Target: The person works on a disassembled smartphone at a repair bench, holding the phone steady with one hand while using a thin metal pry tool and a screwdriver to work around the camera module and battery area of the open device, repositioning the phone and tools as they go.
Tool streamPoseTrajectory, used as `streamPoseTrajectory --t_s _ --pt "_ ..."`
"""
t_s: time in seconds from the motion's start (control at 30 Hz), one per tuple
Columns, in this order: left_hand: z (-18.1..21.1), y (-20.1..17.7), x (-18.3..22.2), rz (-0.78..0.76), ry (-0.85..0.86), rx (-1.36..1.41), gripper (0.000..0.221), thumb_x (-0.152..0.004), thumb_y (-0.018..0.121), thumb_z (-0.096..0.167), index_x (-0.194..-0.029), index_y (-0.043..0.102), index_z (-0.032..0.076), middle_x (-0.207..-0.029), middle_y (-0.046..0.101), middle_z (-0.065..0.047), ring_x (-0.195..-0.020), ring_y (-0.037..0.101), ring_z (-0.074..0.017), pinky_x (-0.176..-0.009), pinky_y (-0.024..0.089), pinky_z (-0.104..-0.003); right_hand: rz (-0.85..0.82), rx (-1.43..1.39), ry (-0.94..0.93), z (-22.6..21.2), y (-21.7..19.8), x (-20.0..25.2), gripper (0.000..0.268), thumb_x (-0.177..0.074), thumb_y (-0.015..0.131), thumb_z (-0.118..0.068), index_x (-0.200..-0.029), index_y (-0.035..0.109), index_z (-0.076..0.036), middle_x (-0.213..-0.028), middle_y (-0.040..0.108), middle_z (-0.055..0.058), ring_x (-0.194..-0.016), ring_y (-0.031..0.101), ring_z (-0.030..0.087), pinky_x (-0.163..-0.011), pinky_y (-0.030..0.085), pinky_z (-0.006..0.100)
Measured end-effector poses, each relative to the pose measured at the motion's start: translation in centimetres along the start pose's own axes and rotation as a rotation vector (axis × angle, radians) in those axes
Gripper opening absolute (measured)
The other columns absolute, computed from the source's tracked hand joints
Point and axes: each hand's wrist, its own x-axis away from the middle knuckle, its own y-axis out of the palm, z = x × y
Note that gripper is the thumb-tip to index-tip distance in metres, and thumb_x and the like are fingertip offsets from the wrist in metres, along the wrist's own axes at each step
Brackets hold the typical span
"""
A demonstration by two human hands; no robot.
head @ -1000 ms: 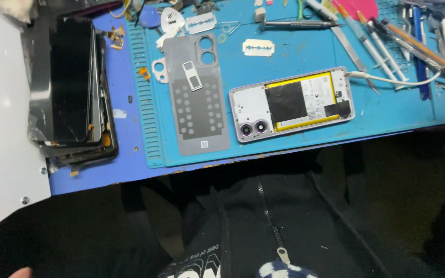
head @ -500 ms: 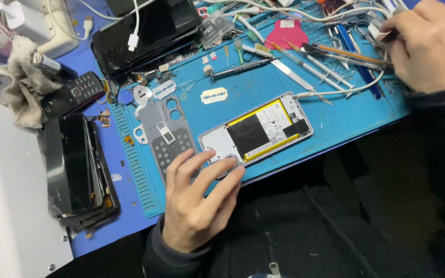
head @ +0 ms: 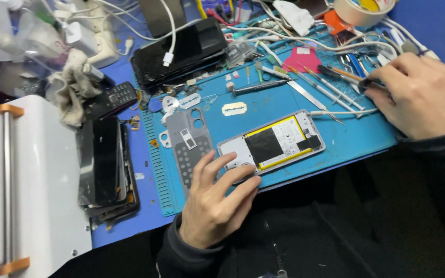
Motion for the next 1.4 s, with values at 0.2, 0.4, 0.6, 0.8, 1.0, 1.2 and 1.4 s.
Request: streamPoseTrajectory --t_s 0.2,0.4,0.6,0.8,1.0,1.2,1.4 --pt "-0.1 0.0 0.4 -0.005 0.028 0.011 0.028 -0.084 0.082 0.012 -0.111 0.074 0.011 -0.120 0.070 -0.003 -0.127 0.059 -0.0317 -0.115 0.041 -0.057 -0.135 0.080 0.053 -1.9 -0.1 -1.1 0.016 -0.091 0.074 -0.021 -0.106 0.072 -0.016 -0.094 0.065 0.002 -0.070 0.069 0.024 -0.057 0.055 0.037" --pt "-0.2 0.2 0.5 0.004 0.042 0.013 0.027 -0.085 0.081 0.011 -0.111 0.073 0.009 -0.119 0.070 -0.004 -0.126 0.060 -0.0309 -0.116 0.042 -0.055 -0.200 0.009 0.045 -1.2 0.5 -0.9 0.022 -0.086 0.070 -0.014 -0.107 0.069 -0.011 -0.102 0.065 0.008 -0.078 0.070 0.030 -0.065 0.058 0.042" --pt "-0.3 0.3 0.7 -0.001 0.048 0.015 0.028 -0.086 0.081 0.011 -0.113 0.072 0.009 -0.120 0.070 -0.004 -0.126 0.061 -0.0304 -0.116 0.042 -0.054 -0.198 -0.002 -0.009 -2.0 -0.5 -1.3 0.030 -0.084 0.064 -0.006 -0.114 0.067 -0.008 -0.099 0.063 0.009 -0.093 0.069 0.029 -0.077 0.058 0.041" --pt "-0.3 0.4 0.8 0.000 0.041 0.015 0.029 -0.086 0.081 0.011 -0.113 0.072 0.009 -0.120 0.070 -0.004 -0.126 0.061 -0.0301 -0.115 0.042 -0.054 -0.194 -0.030 0.009 -2.1 0.2 -0.6 0.032 -0.090 0.062 -0.003 -0.121 0.067 -0.007 -0.105 0.063 0.011 -0.095 0.069 0.029 -0.077 0.058 0.040" --pt "-0.4 0.6 0.9 -0.004 0.042 0.018 0.031 -0.086 0.081 0.011 -0.115 0.071 0.009 -0.121 0.069 -0.004 -0.126 0.061 -0.0298 -0.116 0.043 -0.054 -0.074 -0.101 0.013 -2.0 -0.7 -0.3 0.032 -0.079 0.070 0.004 -0.110 0.069 -0.005 -0.120 0.064 0.014 -0.094 0.070 0.030 -0.079 0.058 0.039" --pt "-0.4 0.4 0.8 -0.004 0.045 0.024 0.032 -0.085 0.080 0.010 -0.116 0.071 0.009 -0.122 0.069 -0.005 -0.125 0.061 -0.0298 -0.114 0.044 -0.053 -0.015 -0.195 0.007 0.4 0.1 1.4 0.035 -0.080 0.067 0.016 -0.111 0.067 0.000 -0.133 0.060 0.020 -0.106 0.070 0.034 -0.091 0.060 0.040" --pt "-0.4 0.3 0.7 0.006 0.056 0.019 0.032 -0.086 0.080 0.010 -0.116 0.070 0.008 -0.122 0.069 -0.005 -0.124 0.062 -0.0294 -0.113 0.045 -0.053 -0.251 -0.532 0.263 13.0 14.2 8.7 0.012 -0.110 0.050 0.004 -0.107 0.062 0.004 -0.103 0.061 0.017 -0.088 0.067 0.025 -0.075 0.060 0.031"
